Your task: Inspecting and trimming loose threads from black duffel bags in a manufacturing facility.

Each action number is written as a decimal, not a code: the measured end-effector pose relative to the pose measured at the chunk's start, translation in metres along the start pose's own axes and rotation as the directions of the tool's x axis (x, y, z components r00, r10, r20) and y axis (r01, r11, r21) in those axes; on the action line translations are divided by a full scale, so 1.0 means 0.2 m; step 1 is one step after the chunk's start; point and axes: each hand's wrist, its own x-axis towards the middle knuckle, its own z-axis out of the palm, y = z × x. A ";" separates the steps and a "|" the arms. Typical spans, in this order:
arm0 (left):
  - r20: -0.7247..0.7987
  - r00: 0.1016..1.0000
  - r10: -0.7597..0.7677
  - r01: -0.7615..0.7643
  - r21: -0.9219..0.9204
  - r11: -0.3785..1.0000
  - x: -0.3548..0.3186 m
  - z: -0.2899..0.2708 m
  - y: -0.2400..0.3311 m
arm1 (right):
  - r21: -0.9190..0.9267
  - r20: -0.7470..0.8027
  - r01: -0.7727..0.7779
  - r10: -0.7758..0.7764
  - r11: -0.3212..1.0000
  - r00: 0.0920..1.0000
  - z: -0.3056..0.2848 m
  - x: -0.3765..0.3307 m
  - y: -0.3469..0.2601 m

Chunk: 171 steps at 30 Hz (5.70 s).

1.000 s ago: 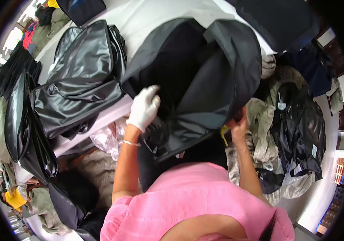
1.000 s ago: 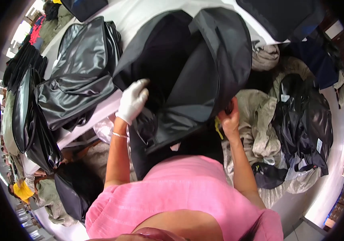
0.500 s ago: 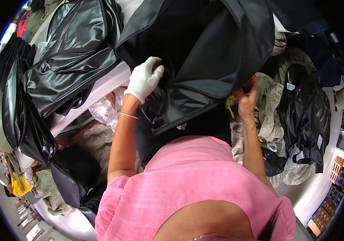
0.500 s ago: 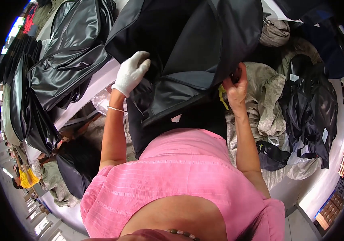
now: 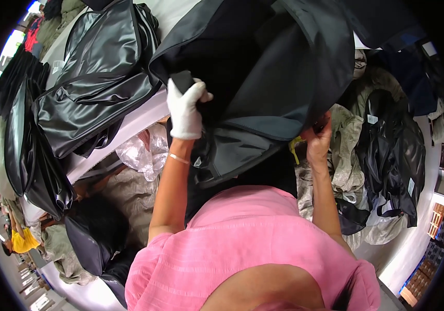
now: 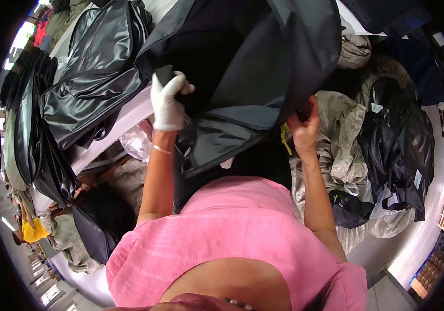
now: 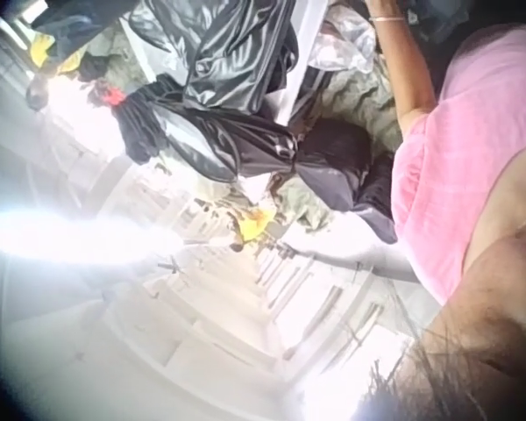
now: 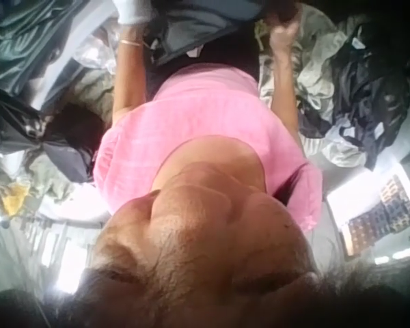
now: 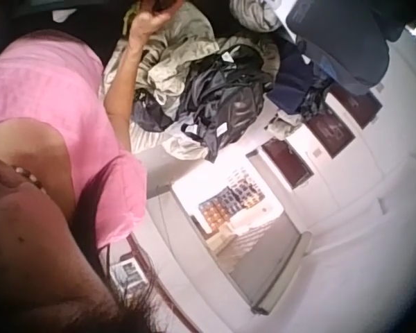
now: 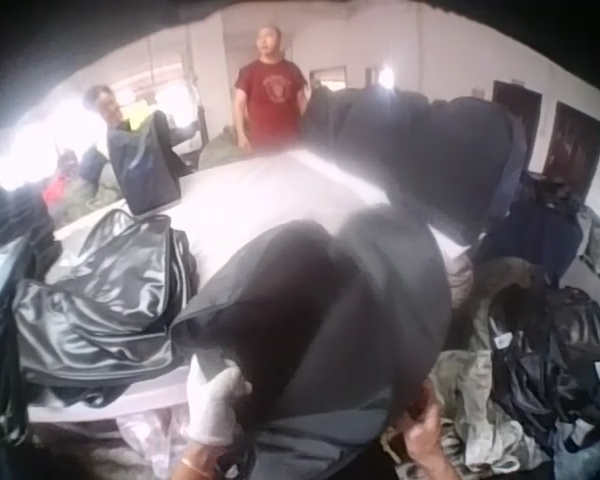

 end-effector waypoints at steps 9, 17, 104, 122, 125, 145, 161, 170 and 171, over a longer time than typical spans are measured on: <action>0.033 0.962 0.269 -0.255 -0.231 0.939 -0.18 -0.09 0.33 | 0.008 -0.034 -0.027 0.027 1.000 0.999 -0.08 -0.05 -0.02; 0.040 0.956 0.292 -0.235 -0.495 0.837 -0.13 -0.26 0.52 | 0.072 0.036 -0.052 0.049 0.996 0.998 0.02 -0.03 -0.01; 0.180 0.984 -0.016 0.052 -0.194 0.980 -0.17 0.12 0.59 | -0.362 0.727 0.796 -0.388 0.486 0.567 0.49 0.17 -1.00; 0.194 0.980 0.051 -0.041 -0.054 0.998 -0.17 0.13 0.59 | -0.331 0.885 0.929 -0.396 -0.167 0.244 0.70 0.40 -1.01; 0.198 0.977 0.075 -0.077 0.000 0.997 -0.16 0.12 0.58 | -0.319 0.866 0.926 -0.459 -0.202 0.199 0.72 0.41 -0.97; 0.210 0.969 0.133 -0.094 -0.188 0.978 -0.12 0.05 0.44 | -0.289 0.743 0.672 -0.283 0.682 0.607 0.59 0.34 -0.97; 0.226 0.953 0.201 -0.199 -0.031 0.979 -0.10 0.07 0.39 | -0.220 0.854 0.869 -0.343 0.443 0.391 0.55 0.32 -0.85; 0.296 0.932 0.209 -0.047 -0.472 0.880 -0.20 0.03 0.37 | -0.227 0.832 0.919 -0.428 0.321 0.355 0.57 0.29 -0.83; 0.338 0.918 0.208 -0.023 -0.477 0.878 -0.20 0.02 0.38 | -0.228 0.831 0.928 -0.438 0.294 0.343 0.57 0.29 -0.83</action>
